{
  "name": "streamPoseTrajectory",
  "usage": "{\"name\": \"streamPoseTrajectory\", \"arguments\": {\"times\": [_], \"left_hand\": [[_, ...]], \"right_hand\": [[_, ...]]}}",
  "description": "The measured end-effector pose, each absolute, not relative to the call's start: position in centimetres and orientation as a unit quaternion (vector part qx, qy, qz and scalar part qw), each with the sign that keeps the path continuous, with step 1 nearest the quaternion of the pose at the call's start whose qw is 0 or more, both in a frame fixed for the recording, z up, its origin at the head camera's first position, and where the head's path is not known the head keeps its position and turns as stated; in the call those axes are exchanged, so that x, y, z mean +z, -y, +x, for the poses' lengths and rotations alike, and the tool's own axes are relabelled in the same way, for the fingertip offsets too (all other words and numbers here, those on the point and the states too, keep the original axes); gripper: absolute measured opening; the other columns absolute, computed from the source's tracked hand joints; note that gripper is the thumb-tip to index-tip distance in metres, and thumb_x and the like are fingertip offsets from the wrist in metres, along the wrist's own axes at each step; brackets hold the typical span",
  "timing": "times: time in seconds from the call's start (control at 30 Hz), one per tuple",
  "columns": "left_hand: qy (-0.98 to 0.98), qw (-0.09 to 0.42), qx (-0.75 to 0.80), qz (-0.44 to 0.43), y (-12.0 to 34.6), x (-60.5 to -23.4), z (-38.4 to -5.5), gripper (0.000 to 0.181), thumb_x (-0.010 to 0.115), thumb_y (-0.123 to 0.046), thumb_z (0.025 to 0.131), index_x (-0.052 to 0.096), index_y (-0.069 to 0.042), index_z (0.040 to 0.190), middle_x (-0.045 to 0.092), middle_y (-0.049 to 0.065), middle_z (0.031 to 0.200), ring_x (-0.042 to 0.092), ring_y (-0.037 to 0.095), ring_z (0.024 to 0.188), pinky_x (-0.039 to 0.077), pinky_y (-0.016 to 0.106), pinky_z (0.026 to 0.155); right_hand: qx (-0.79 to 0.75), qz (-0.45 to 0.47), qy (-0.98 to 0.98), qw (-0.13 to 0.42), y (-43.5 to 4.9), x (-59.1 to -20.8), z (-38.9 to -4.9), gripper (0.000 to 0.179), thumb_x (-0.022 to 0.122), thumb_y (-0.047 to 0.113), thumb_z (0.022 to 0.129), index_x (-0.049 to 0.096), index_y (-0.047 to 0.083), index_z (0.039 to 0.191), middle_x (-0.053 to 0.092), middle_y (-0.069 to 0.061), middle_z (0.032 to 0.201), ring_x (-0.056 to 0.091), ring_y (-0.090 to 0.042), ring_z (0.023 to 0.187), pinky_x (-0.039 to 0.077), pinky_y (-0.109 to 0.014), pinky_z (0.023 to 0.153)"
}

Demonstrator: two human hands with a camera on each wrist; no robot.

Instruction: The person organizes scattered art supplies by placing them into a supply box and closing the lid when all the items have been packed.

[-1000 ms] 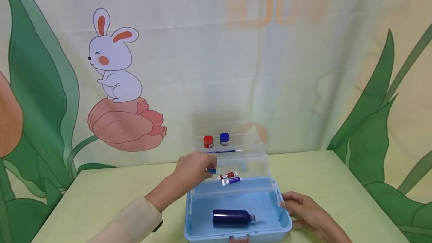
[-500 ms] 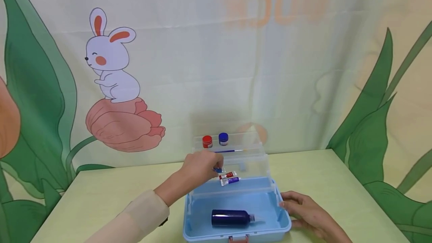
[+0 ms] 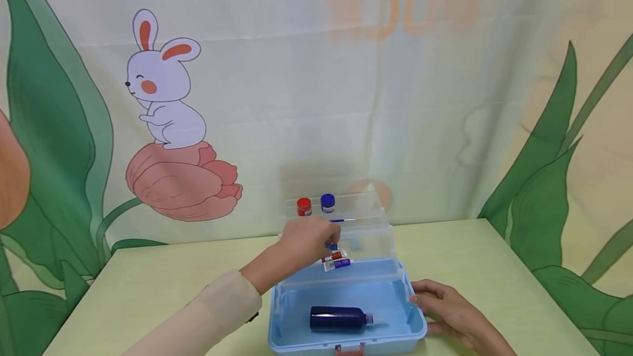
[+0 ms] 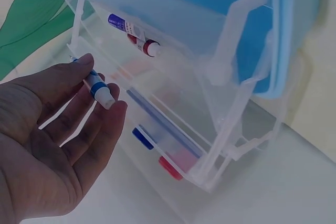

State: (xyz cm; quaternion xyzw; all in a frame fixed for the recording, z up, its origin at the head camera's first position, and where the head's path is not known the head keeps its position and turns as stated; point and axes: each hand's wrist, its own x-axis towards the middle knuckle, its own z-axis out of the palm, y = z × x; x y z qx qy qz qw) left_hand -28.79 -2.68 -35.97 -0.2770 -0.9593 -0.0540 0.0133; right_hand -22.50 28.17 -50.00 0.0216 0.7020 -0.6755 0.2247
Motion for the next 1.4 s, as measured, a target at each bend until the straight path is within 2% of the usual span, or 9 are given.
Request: {"name": "streamPoseTrajectory", "arguments": {"times": [0.17,0.7,1.03,1.27,1.4], "left_hand": [[0.957,0.012,-0.048,-0.286,1.8,-35.6,-28.8,0.015,0.085,-0.023,0.084,0.076,-0.022,0.096,0.072,-0.007,0.09,0.06,0.009,0.074,0.046,0.024,0.052],[0.951,-0.005,-0.054,-0.305,0.5,-35.6,-28.8,0.018,0.088,-0.026,0.081,0.074,-0.021,0.091,0.069,-0.01,0.083,0.057,0.009,0.072,0.046,0.025,0.051],[0.947,-0.02,-0.085,-0.309,0.2,-35.9,-28.9,0.019,0.088,-0.024,0.079,0.074,-0.021,0.091,0.068,-0.01,0.083,0.058,0.008,0.076,0.049,0.025,0.059],[0.951,-0.037,-0.094,-0.292,0.1,-36.1,-28.8,0.019,0.088,-0.026,0.079,0.074,-0.024,0.092,0.066,-0.013,0.082,0.057,0.009,0.075,0.047,0.032,0.063],[0.951,-0.042,-0.09,-0.292,0.1,-36.0,-28.9,0.023,0.088,-0.027,0.079,0.074,-0.023,0.097,0.066,-0.012,0.084,0.058,0.009,0.076,0.047,0.032,0.063]], "right_hand": [[-0.672,0.032,-0.706,0.221,-28.1,-50.1,-22.6,0.063,0.072,0.026,0.095,0.046,-0.005,0.144,0.062,-0.016,0.131,0.066,-0.027,0.108,0.059,-0.05,0.083],[-0.676,0.032,-0.701,0.226,-27.9,-49.9,-22.6,0.059,0.073,0.027,0.095,0.051,-0.003,0.141,0.061,-0.016,0.132,0.066,-0.027,0.11,0.059,-0.049,0.084],[-0.686,0.019,-0.691,0.227,-28.0,-49.9,-22.7,0.057,0.071,0.027,0.096,0.052,-0.003,0.14,0.063,-0.014,0.129,0.066,-0.026,0.11,0.059,-0.049,0.085],[-0.686,0.019,-0.691,0.225,-28.0,-49.9,-22.6,0.057,0.072,0.027,0.095,0.052,-0.003,0.14,0.063,-0.014,0.129,0.067,-0.025,0.109,0.059,-0.048,0.084],[-0.685,0.023,-0.693,0.224,-28.0,-49.9,-22.7,0.057,0.071,0.027,0.096,0.052,-0.003,0.14,0.063,-0.013,0.128,0.067,-0.026,0.109,0.059,-0.048,0.084]]}}
